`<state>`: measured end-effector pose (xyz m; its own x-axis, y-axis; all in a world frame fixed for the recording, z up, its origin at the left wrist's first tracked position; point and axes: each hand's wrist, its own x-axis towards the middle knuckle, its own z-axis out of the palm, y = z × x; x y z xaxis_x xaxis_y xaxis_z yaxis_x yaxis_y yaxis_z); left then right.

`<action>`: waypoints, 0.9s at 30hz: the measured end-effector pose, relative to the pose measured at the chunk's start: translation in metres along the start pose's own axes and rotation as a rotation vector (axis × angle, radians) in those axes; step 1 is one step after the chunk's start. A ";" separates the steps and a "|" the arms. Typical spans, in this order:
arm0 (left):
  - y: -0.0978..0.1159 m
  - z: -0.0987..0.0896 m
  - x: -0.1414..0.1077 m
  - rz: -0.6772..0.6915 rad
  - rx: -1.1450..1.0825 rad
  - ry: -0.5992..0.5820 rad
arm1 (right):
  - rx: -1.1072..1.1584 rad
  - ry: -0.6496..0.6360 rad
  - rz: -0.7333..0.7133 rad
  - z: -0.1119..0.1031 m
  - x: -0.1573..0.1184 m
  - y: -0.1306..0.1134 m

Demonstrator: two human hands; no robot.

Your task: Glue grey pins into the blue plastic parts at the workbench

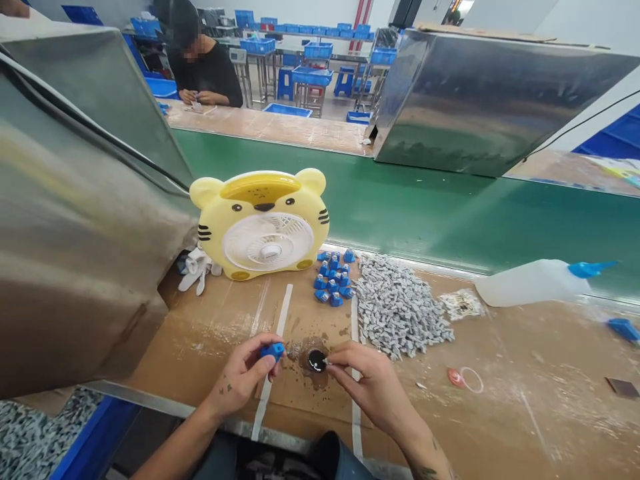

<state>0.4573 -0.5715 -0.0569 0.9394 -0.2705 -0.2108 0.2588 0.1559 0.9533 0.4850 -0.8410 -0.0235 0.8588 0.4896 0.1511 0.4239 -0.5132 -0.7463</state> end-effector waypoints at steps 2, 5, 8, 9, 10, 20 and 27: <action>-0.007 0.001 0.000 0.051 -0.110 -0.033 | -0.028 -0.038 -0.021 0.002 0.002 0.000; -0.013 0.005 0.002 0.092 -0.265 -0.111 | -0.042 -0.092 -0.024 0.003 0.004 -0.001; -0.014 0.009 0.006 0.031 -0.261 -0.128 | -0.053 -0.095 -0.005 0.003 0.004 0.000; -0.014 0.010 0.007 -0.002 -0.238 -0.117 | -0.053 -0.090 0.000 0.003 0.005 0.000; -0.013 0.011 0.008 -0.037 -0.212 -0.105 | -0.049 -0.084 0.003 0.002 0.005 0.000; 0.003 0.016 0.013 0.007 -0.139 -0.222 | 0.244 0.152 -0.033 -0.011 0.008 -0.031; 0.019 0.016 0.013 0.090 0.072 -0.243 | 0.305 0.090 -0.097 -0.001 0.023 -0.042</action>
<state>0.4705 -0.5877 -0.0384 0.8740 -0.4802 -0.0743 0.1514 0.1239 0.9807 0.4879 -0.8093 0.0120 0.8463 0.4548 0.2776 0.4110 -0.2258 -0.8832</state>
